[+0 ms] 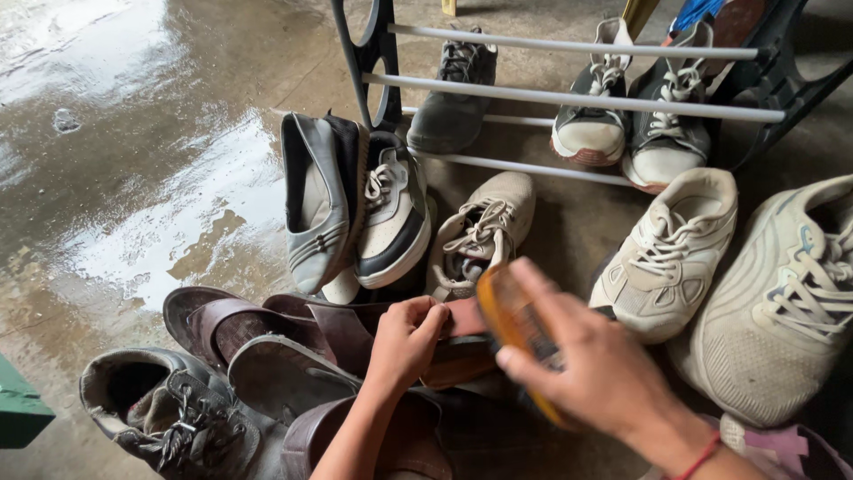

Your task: The person scrubs a brown leather sandal with a brush, focusing on the straps and sole. They hold the sandal with one hand and use the brush with the other to clean the surface.

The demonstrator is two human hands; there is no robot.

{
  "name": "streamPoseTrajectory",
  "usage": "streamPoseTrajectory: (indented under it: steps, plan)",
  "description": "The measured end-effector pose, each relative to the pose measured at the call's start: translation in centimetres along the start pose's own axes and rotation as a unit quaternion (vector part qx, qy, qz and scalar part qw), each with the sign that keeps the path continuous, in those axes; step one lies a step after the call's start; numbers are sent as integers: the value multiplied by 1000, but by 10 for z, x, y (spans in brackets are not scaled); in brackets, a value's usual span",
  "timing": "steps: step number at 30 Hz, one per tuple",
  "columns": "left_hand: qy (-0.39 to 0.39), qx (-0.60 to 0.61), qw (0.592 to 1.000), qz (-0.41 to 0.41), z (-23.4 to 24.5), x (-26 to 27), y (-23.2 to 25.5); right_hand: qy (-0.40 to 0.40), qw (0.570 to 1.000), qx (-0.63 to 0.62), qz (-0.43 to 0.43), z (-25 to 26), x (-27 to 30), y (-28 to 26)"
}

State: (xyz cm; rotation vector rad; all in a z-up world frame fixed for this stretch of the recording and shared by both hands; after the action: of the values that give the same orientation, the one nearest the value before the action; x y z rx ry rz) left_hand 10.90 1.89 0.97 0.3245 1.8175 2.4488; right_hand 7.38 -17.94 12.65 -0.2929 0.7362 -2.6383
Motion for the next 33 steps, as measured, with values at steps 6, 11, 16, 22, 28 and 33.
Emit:
streamPoseTrajectory:
  steps: [6, 11, 16, 22, 28, 33]
  plan:
    - [8, -5, 1000, -6, 1, -2, -5, -164, 960, 98, -206, -9, 0, 30]
    - [10, -31, 999, 14, 0, -3, 1, -127, 951, 87, -267, 6, 7, 38]
    - [22, -33, 999, -32, 1, 6, 14, -115, 990, 5, -76, -33, 2, -20]
    - [28, -39, 999, -18, 0, 5, 17, -192, 930, 126, -288, 1, 18, 57]
    - [49, -72, 996, -10, 0, 7, 21, -104, 939, 119, -306, 29, 21, 86]
    - [50, -42, 998, -27, 1, 4, 16, -161, 939, 137, -270, -11, 12, 56]
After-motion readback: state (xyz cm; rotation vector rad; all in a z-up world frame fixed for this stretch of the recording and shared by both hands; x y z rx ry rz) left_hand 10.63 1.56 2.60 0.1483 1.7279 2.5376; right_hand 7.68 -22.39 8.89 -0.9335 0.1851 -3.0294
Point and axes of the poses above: each hand's wrist, its own x-axis away from the middle knuckle, its own z-axis out of the back of the hand, y = z × x, the point moved 9 cm from there along -x, towards the middle knuckle, and after that the axes turned 12 degrees about -y, right-handed, at the moved point
